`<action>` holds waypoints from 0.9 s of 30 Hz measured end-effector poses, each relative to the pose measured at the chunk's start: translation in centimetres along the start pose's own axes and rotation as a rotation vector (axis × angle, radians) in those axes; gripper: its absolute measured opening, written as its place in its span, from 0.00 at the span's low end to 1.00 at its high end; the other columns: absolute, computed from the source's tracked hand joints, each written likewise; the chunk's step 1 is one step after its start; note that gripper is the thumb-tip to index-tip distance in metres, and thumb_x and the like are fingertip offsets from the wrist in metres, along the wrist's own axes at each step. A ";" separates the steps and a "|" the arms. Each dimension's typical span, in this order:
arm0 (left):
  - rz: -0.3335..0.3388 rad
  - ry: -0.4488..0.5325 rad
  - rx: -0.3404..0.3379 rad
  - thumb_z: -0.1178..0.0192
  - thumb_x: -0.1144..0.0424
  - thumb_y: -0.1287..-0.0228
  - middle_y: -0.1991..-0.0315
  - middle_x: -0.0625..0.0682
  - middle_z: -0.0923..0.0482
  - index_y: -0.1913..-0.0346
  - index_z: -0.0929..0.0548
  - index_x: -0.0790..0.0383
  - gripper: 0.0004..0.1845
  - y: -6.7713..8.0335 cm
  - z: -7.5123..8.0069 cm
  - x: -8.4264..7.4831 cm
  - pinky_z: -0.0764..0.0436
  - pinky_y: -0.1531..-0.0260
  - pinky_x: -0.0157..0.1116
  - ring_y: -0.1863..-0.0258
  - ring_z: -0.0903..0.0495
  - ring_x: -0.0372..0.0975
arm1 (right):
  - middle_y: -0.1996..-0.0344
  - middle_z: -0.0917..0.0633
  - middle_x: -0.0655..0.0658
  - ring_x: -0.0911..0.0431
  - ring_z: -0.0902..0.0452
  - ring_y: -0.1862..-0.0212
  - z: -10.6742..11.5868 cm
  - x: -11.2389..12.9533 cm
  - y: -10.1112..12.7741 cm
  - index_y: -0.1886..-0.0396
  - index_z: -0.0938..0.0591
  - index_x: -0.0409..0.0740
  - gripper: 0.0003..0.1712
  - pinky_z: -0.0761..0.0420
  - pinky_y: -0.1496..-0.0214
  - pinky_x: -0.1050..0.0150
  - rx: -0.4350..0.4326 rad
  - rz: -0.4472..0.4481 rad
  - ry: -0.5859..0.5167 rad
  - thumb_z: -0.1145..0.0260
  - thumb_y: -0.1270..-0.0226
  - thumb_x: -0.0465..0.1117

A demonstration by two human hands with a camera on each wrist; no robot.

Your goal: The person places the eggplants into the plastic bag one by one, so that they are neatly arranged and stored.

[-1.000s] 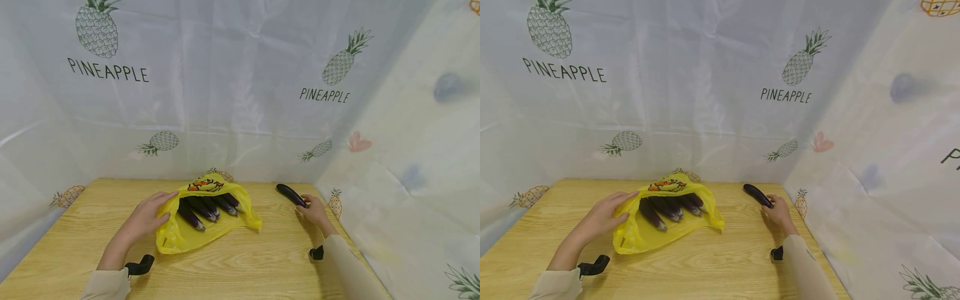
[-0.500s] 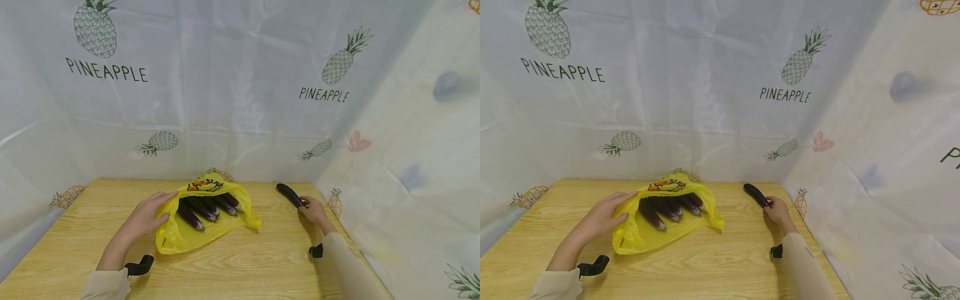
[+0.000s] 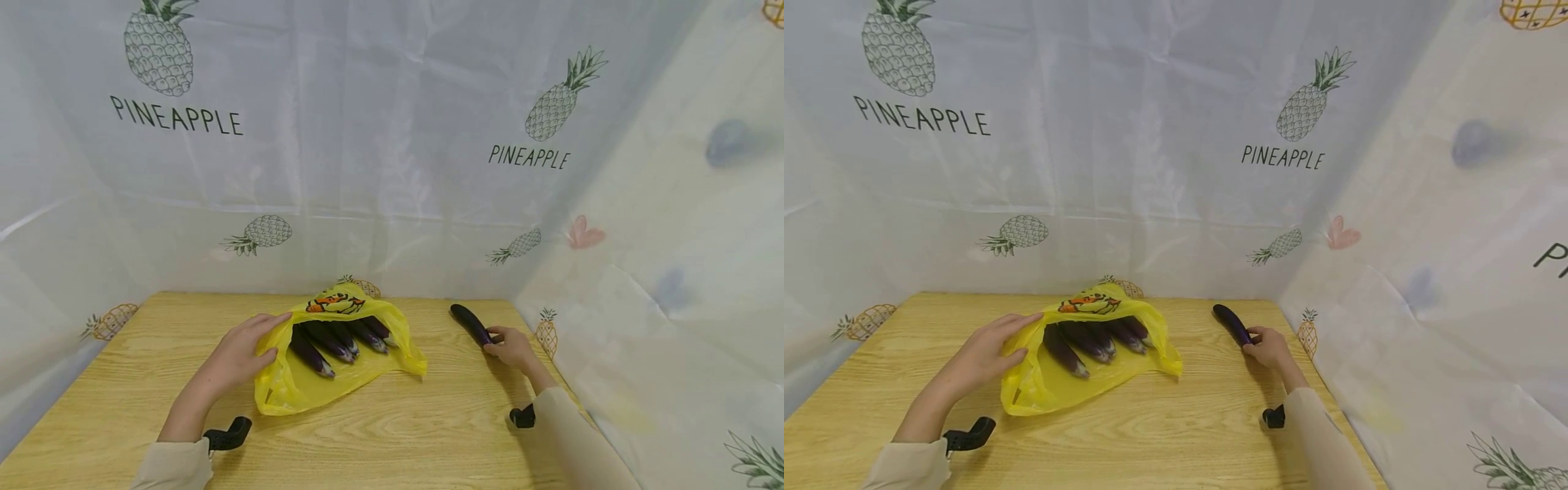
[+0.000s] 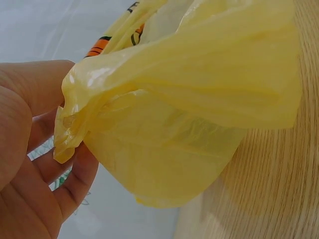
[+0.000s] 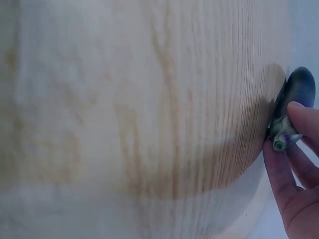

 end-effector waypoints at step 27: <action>0.012 -0.007 0.007 0.32 0.73 0.34 0.36 0.64 0.20 0.22 0.26 0.59 0.36 -0.1 -0.3 0.4 0.18 0.54 0.51 0.50 0.17 0.54 | 0.46 0.14 0.33 0.43 0.10 0.52 -1.2 7.0 5.2 0.26 0.23 0.38 0.30 0.10 0.54 0.45 0.016 0.148 -0.265 0.29 0.25 0.38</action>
Point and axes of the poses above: each hand's wrist, its own y-axis away from the middle knuckle, its own z-axis out of the back of the hand, x = y × z, the point moved 5 cm from there along -y, towards the middle knuckle
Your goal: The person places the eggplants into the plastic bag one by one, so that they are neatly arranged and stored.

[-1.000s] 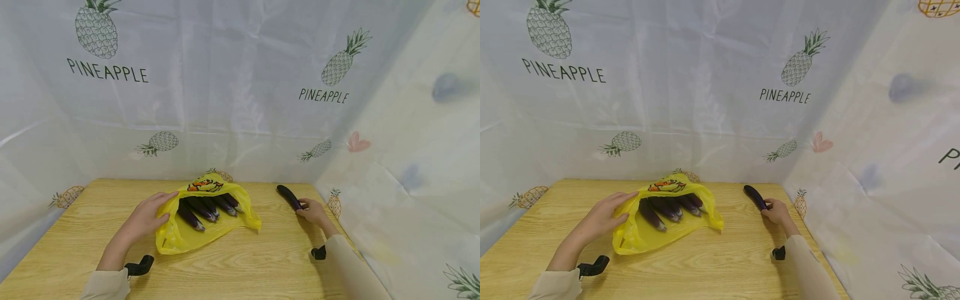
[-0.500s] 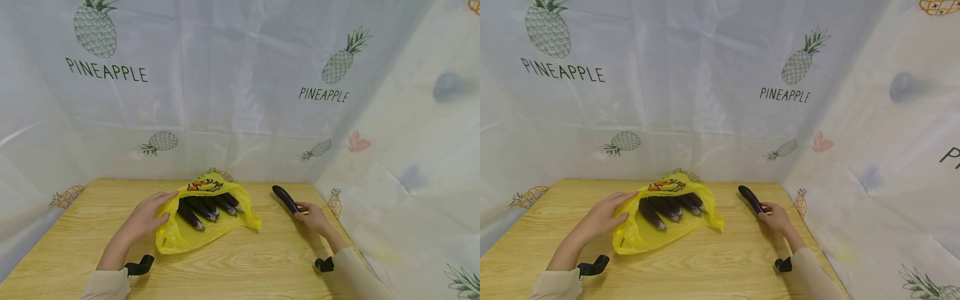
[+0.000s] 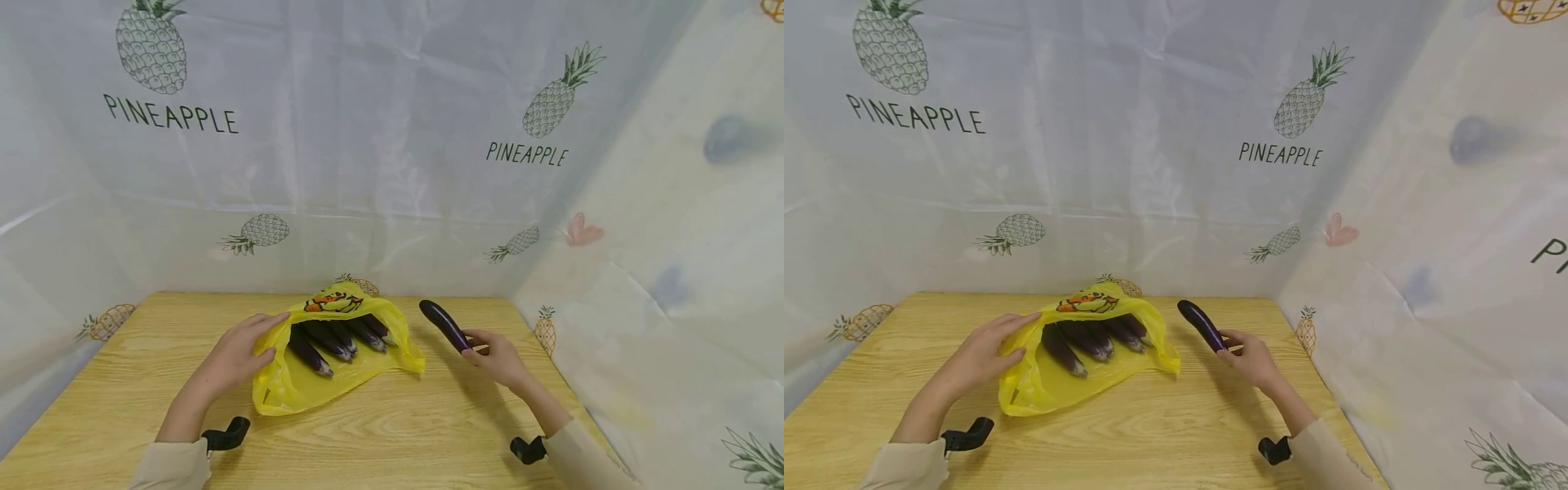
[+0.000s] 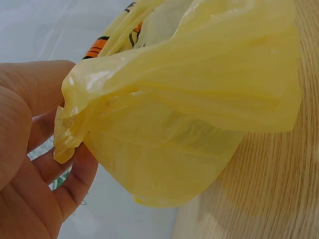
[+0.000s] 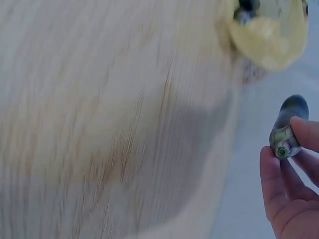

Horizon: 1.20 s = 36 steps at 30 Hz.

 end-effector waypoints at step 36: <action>0.004 0.009 0.012 0.32 0.73 0.33 0.36 0.61 0.20 0.22 0.27 0.59 0.37 0.0 0.1 -0.1 0.22 0.60 0.44 0.59 0.21 0.42 | 0.49 0.11 0.38 0.47 0.11 0.56 -12.7 10.6 0.8 0.30 0.18 0.42 0.26 0.12 0.61 0.63 0.226 0.120 -0.177 0.28 0.26 0.38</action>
Point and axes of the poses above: each hand's wrist, its own y-axis away from the middle knuckle, its own z-axis out of the back of the hand, x = y × z, the point moved 5 cm from there along -y, towards the middle knuckle
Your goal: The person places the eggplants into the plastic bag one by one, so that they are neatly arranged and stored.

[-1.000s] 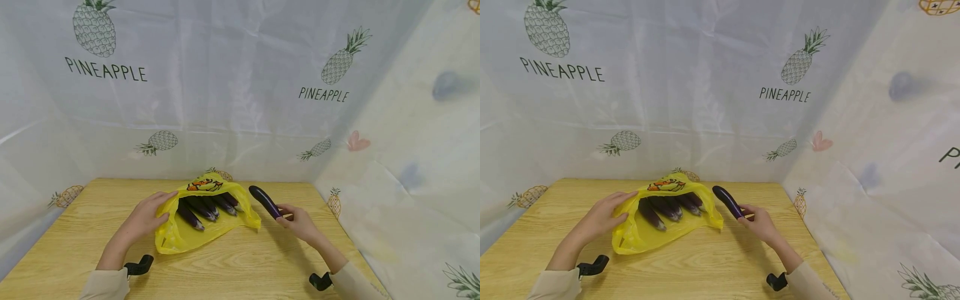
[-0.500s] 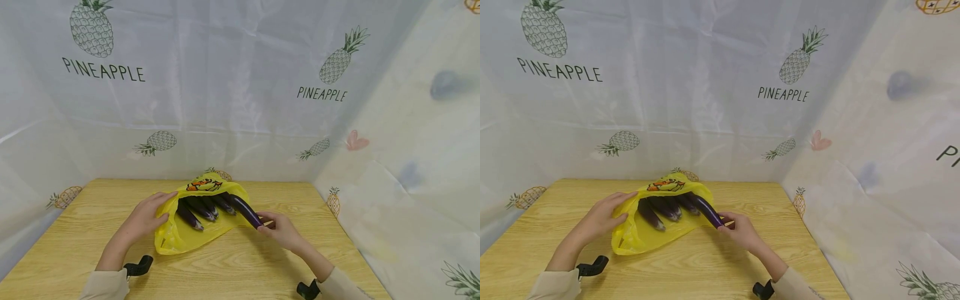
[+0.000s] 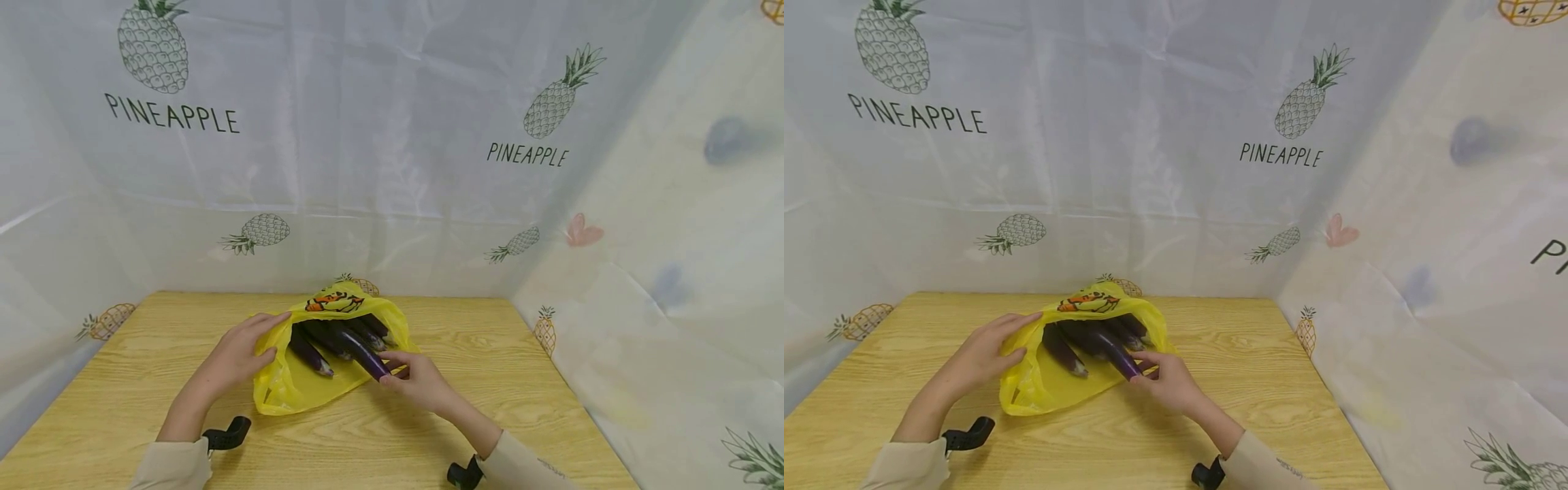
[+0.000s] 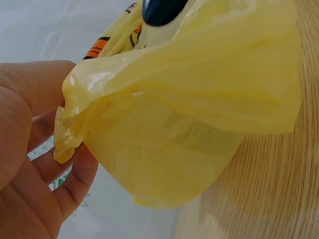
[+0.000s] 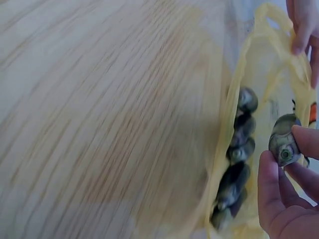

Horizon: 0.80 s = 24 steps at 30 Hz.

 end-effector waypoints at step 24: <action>-0.002 0.010 -0.013 0.33 0.73 0.33 0.35 0.62 0.20 0.22 0.27 0.60 0.36 0.1 0.3 -0.3 0.17 0.46 0.60 0.40 0.19 0.59 | 0.51 0.11 0.45 0.58 0.12 0.59 -6.7 1.9 -3.9 0.34 0.15 0.47 0.25 0.14 0.62 0.68 -0.016 0.008 -0.020 0.25 0.29 0.42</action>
Point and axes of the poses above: each hand's wrist, its own y-axis away from the middle knuckle, its own z-axis out of the back of the hand, x = y × z, the point moved 5 cm from there along -y, towards the middle knuckle
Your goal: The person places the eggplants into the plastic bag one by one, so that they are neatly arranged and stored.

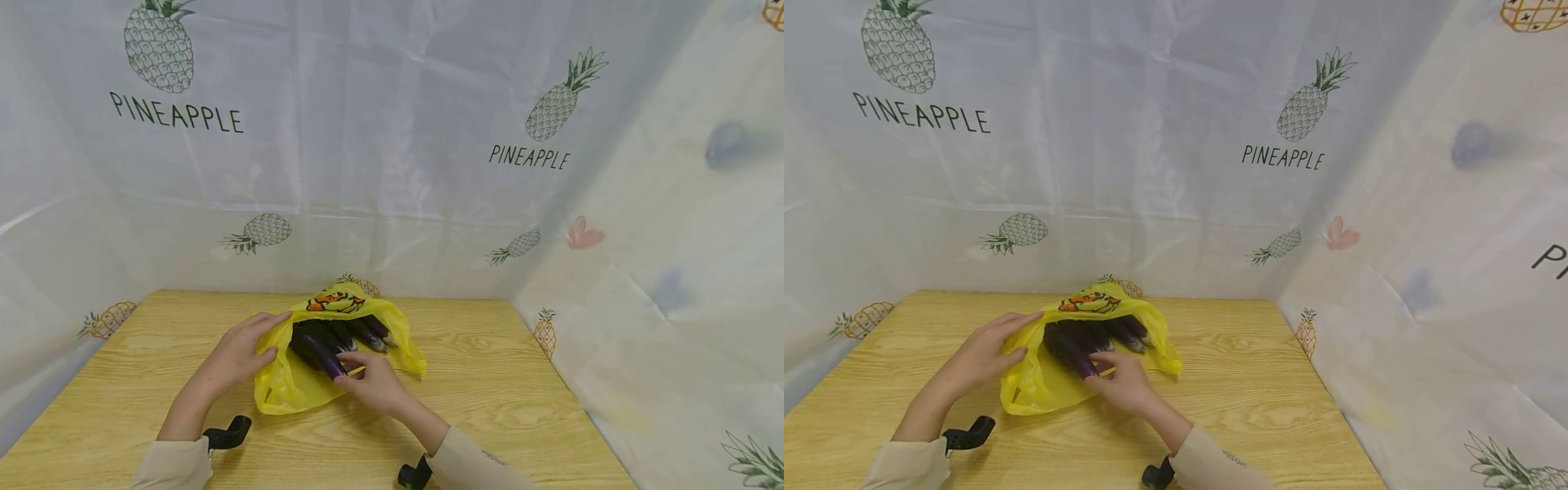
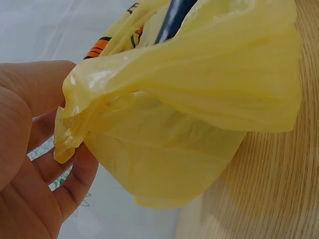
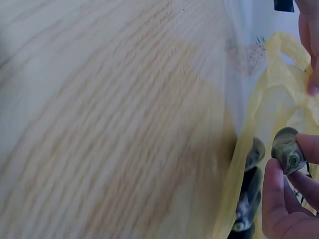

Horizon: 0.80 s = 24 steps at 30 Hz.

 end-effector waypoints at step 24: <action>-0.018 -0.013 -0.011 0.32 0.74 0.34 0.39 0.57 0.18 0.23 0.26 0.60 0.36 0.0 0.2 0.1 0.18 0.53 0.50 0.48 0.18 0.50 | 0.59 0.10 0.48 0.68 0.18 0.63 -4.6 0.5 -2.2 0.39 0.13 0.41 0.22 0.17 0.62 0.72 0.033 0.068 0.114 0.23 0.32 0.40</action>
Point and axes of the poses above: each hand's wrist, its own y-axis away from the middle knuckle, its own z-axis out of the back of the hand, x = y × z, the point moved 5 cm from there along -y, towards the middle knuckle
